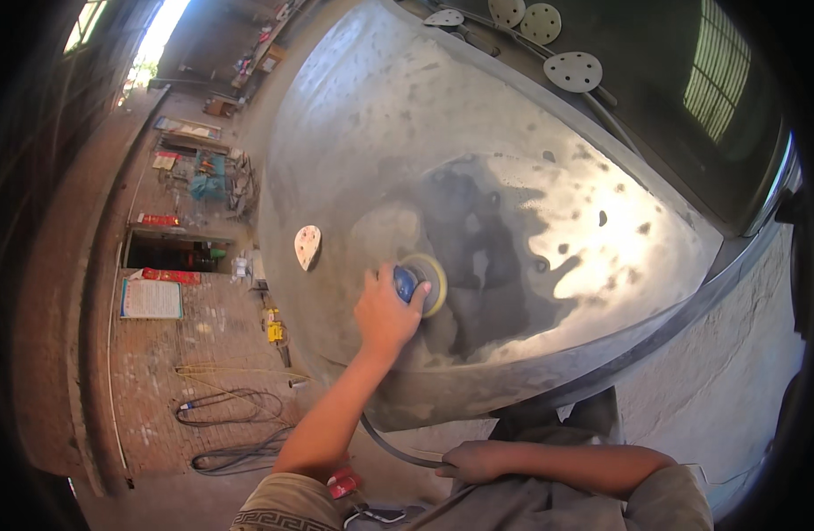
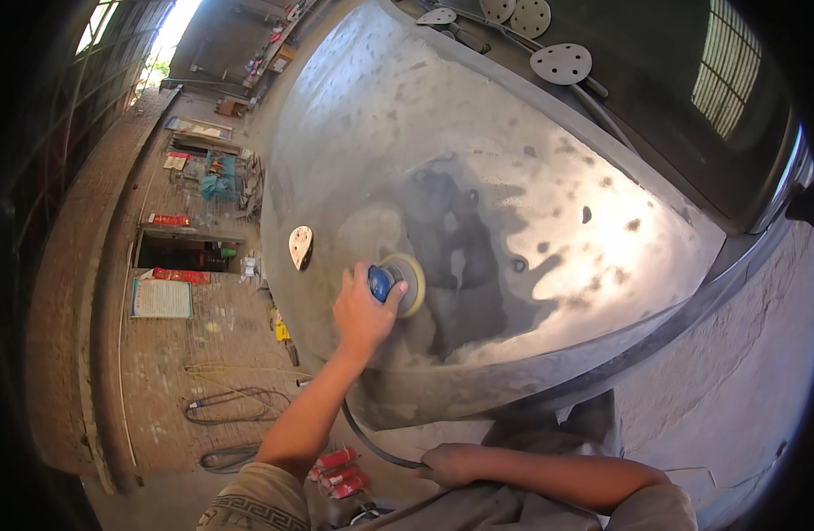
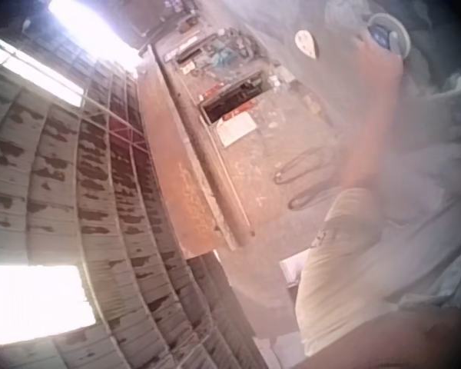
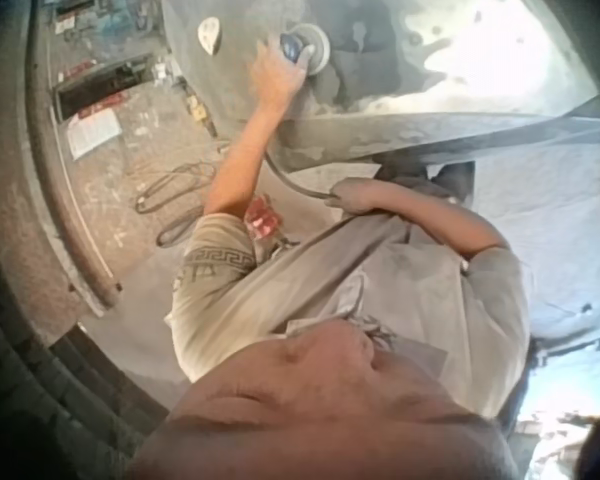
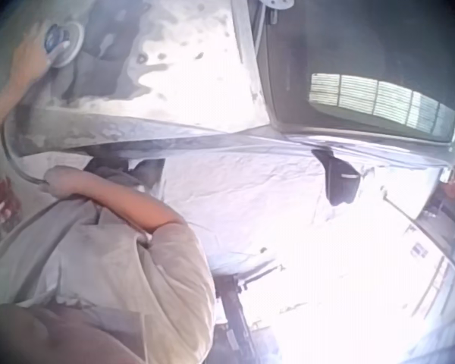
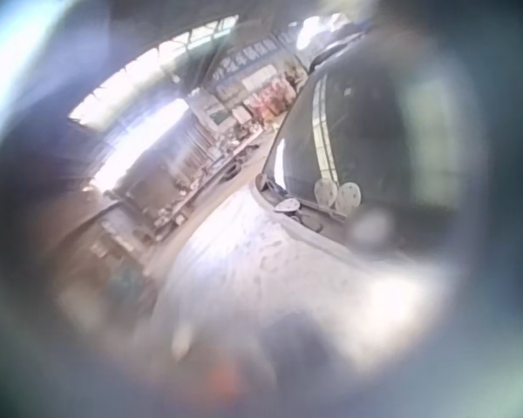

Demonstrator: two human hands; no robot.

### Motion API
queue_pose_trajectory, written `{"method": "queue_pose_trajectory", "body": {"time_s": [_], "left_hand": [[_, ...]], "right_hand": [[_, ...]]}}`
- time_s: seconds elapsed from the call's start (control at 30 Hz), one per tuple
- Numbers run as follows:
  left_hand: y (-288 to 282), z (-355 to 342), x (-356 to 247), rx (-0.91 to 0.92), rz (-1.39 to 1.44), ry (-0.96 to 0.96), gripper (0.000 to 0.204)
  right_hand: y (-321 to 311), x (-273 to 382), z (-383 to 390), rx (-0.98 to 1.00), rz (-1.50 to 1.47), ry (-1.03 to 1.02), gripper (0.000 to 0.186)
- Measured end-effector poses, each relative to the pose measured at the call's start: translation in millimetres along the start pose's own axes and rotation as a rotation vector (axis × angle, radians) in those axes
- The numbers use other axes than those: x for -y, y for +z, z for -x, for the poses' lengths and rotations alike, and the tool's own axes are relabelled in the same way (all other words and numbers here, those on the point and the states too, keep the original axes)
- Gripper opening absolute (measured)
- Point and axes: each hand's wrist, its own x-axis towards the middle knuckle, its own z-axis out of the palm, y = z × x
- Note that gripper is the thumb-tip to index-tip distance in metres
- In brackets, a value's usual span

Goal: The person sands a car hood using a pneumatic orbital sander and sanding discs, repeatedly wiping the surface with a cloth to remove dust. The person switches between different sanding discs during the process.

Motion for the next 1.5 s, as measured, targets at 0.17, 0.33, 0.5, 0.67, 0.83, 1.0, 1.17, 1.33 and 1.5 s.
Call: {"method": "queue_pose_trajectory", "body": {"time_s": [0.17, 0.33, 0.5, 0.67, 0.83, 1.0, 1.17, 1.33, 1.5], "left_hand": [[1.3, -35.8, 13.5, -0.098, -0.022, -0.058, 0.066], [-8.5, 28.7, -4.9, 0.06, -0.037, 0.009, 0.066], [-7.4, 23.5, 10.6, -0.015, 0.028, -0.042, 0.065], [-17.5, 52.3, -10.1, 0.069, -0.052, 0.004, 0.063], [-14.3, 77.0, -11.9, 0.061, 0.059, 0.019, 0.063], [-14.5, 66.0, -6.9, -0.001, 0.019, -0.029, 0.063], [-23.0, 95.9, -15.8, 0.084, 0.057, 0.0, 0.062], [-9.7, 45.1, 9.3, -0.018, 0.011, -0.094, 0.064], [-13.5, 92.3, -0.1, 0.001, 0.065, -0.002, 0.063]], "right_hand": [[10.0, 2.3, -7.9, -0.111, -0.028, 0.011, 0.064], [10.0, -4.7, -3.5, -0.019, 0.036, 0.046, 0.063], [12.2, -0.7, -4.1, -0.022, 0.067, 0.053, 0.061], [19.1, -7.1, -4.2, -0.007, 0.133, 0.05, 0.061], [18.9, -12.8, 2.0, 0.022, 0.208, 0.096, 0.056], [27.3, -23.5, -3.9, -0.08, 0.185, 0.107, 0.05], [36.9, -63.7, -29.8, 0.06, 0.276, 0.083, 0.043], [40.3, -76.9, -39.1, -0.098, 0.232, 0.089, 0.043], [41.7, -83.8, -42.2, 0.021, 0.283, 0.137, 0.042]]}}
